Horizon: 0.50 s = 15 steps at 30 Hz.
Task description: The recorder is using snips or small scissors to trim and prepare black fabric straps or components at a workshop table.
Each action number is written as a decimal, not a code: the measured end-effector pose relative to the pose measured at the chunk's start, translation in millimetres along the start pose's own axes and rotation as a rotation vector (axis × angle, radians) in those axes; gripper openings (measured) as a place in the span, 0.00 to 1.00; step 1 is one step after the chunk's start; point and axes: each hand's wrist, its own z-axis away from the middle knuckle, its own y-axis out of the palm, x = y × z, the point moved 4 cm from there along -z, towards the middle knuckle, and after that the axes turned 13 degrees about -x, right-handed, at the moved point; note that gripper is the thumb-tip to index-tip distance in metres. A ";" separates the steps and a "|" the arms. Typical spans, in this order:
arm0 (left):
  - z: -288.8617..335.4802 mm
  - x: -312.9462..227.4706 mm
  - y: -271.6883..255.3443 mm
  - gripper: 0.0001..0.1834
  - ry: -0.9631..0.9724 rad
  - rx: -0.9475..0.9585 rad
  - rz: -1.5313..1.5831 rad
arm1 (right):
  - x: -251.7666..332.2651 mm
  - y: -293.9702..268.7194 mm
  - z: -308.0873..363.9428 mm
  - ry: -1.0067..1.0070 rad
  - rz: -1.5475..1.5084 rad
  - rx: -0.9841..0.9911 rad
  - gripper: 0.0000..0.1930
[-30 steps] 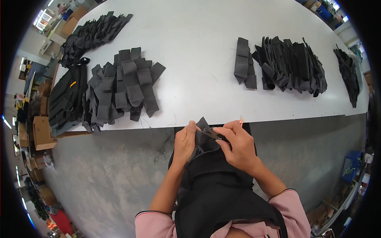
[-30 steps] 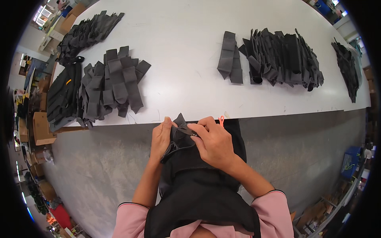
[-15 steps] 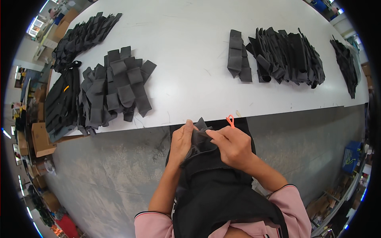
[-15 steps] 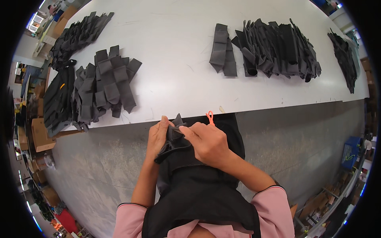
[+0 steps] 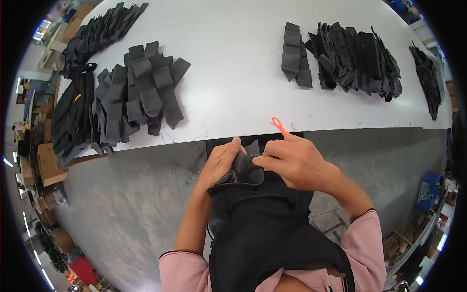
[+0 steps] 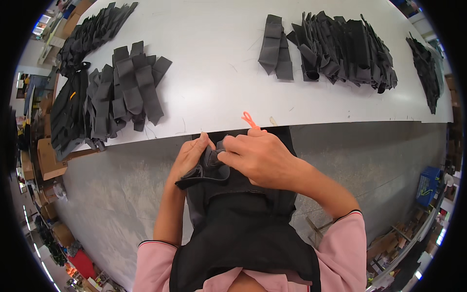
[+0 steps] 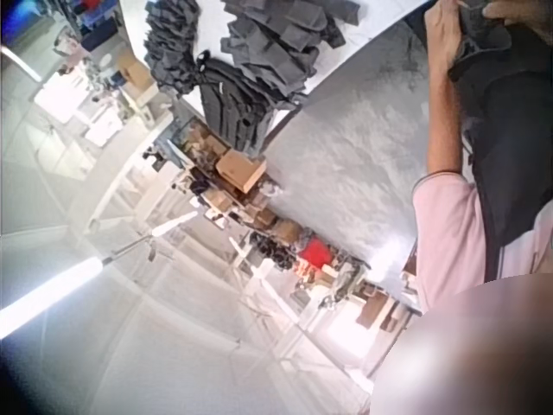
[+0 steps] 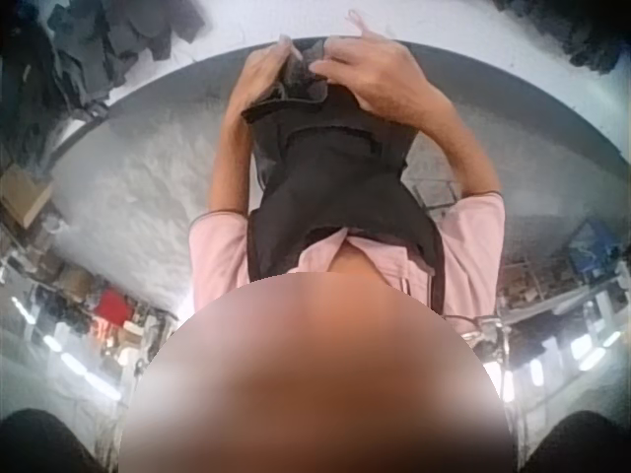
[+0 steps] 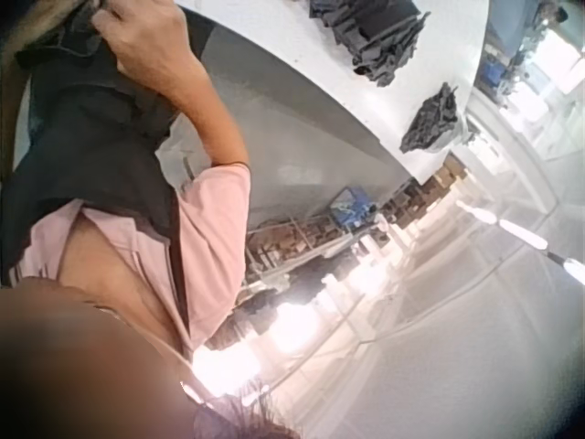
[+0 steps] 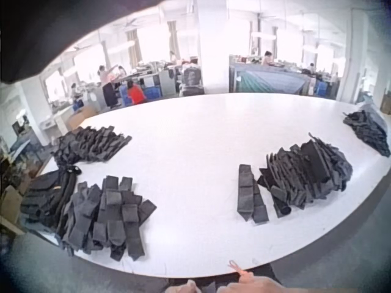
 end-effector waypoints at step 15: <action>4.9 3.8 12.3 0.27 0.015 0.154 -0.128 | -25.9 30.7 30.8 0.866 -1.382 0.071 0.13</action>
